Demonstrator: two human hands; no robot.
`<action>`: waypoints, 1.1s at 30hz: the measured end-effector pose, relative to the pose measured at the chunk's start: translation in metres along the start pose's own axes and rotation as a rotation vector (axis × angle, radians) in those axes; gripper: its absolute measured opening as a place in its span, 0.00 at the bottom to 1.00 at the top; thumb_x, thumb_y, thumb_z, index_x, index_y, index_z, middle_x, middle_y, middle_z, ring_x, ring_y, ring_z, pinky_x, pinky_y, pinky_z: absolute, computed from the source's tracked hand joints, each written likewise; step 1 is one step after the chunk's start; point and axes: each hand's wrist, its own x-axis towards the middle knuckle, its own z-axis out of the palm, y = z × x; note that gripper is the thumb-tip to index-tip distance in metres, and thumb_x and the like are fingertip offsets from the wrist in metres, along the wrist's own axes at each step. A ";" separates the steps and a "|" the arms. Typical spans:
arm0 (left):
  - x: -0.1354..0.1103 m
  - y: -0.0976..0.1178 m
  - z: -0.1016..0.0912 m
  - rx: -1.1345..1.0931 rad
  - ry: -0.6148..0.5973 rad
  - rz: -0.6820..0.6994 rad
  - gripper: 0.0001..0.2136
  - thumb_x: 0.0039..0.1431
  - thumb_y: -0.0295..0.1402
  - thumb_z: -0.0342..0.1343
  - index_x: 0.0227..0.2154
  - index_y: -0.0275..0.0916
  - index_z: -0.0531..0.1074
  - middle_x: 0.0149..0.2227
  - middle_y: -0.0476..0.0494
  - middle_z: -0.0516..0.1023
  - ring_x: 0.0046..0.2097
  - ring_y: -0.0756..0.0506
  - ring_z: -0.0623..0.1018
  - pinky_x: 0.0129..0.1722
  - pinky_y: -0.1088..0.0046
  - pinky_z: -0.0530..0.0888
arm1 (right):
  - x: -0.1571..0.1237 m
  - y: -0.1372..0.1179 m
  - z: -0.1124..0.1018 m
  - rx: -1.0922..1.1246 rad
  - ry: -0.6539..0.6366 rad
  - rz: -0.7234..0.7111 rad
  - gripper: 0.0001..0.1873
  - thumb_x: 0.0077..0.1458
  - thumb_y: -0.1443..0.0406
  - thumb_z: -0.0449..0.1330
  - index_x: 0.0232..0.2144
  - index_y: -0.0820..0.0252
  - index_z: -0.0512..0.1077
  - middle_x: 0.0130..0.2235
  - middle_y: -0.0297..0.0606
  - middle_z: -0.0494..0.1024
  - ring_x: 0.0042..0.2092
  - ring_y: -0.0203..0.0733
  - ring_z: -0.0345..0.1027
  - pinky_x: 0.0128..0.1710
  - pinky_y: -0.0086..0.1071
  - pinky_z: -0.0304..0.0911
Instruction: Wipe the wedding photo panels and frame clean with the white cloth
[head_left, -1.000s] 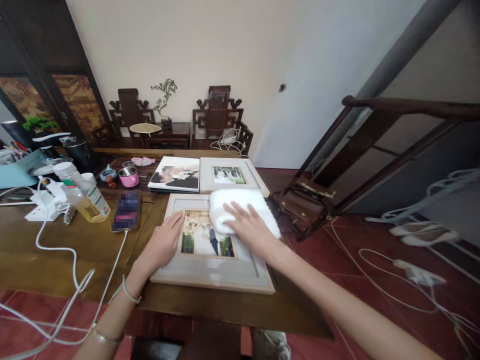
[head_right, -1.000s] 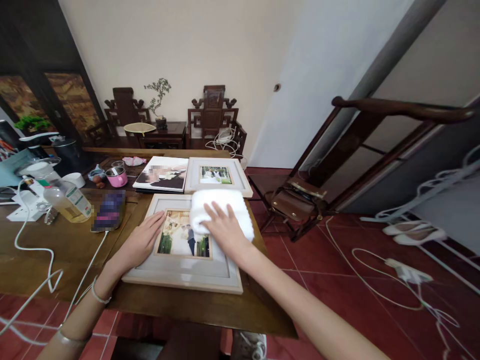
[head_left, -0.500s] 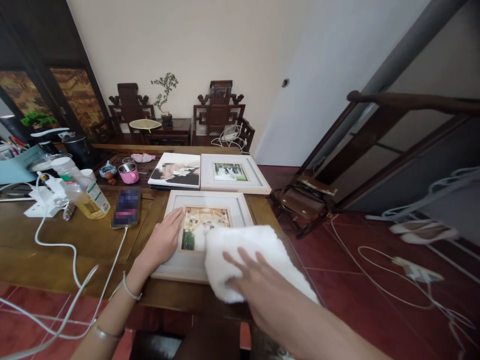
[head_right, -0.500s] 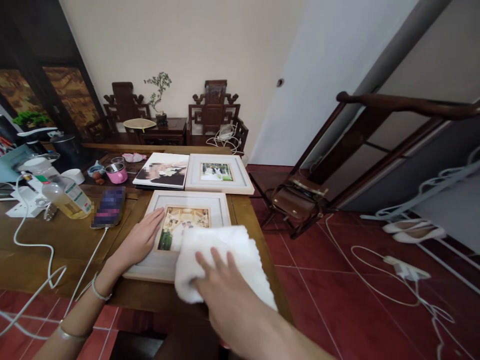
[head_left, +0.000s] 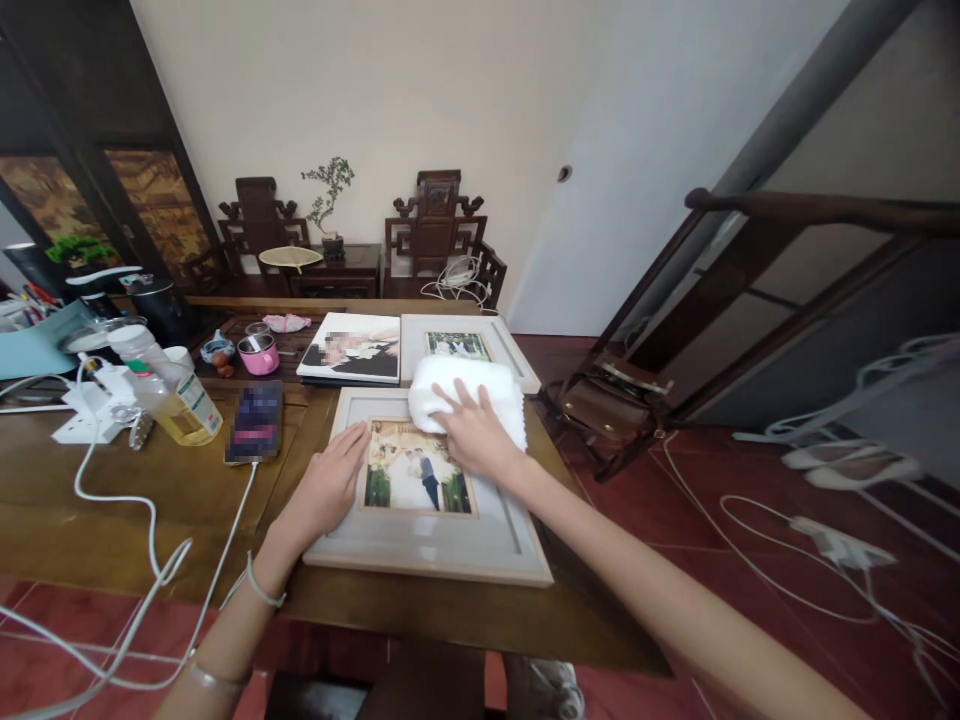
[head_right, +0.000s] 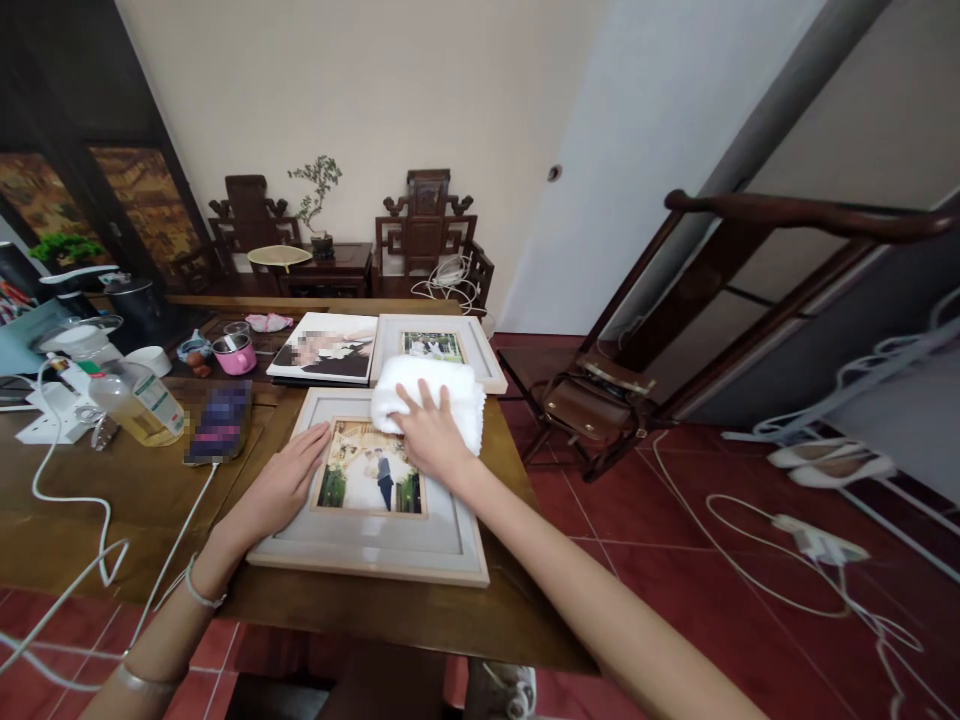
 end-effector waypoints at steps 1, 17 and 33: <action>0.000 -0.001 0.001 -0.002 -0.003 -0.012 0.22 0.66 0.30 0.37 0.62 0.42 0.53 0.65 0.42 0.54 0.64 0.42 0.56 0.59 0.51 0.60 | -0.004 -0.004 -0.002 0.000 -0.028 -0.018 0.28 0.47 0.78 0.51 0.52 0.63 0.69 0.64 0.48 0.52 0.64 0.66 0.38 0.58 0.63 0.38; 0.002 0.000 -0.002 0.015 -0.018 0.035 0.23 0.65 0.30 0.38 0.62 0.40 0.52 0.65 0.40 0.53 0.65 0.42 0.55 0.60 0.53 0.59 | -0.058 -0.041 -0.012 0.312 -0.064 -0.147 0.30 0.41 0.77 0.51 0.49 0.61 0.71 0.63 0.44 0.56 0.65 0.57 0.39 0.61 0.59 0.36; 0.000 0.005 -0.004 -0.035 -0.034 -0.042 0.23 0.64 0.28 0.36 0.62 0.40 0.53 0.65 0.40 0.53 0.65 0.39 0.55 0.58 0.48 0.60 | -0.108 -0.081 -0.068 0.397 -0.494 -0.268 0.29 0.42 0.78 0.54 0.48 0.56 0.71 0.64 0.44 0.54 0.64 0.63 0.41 0.59 0.60 0.44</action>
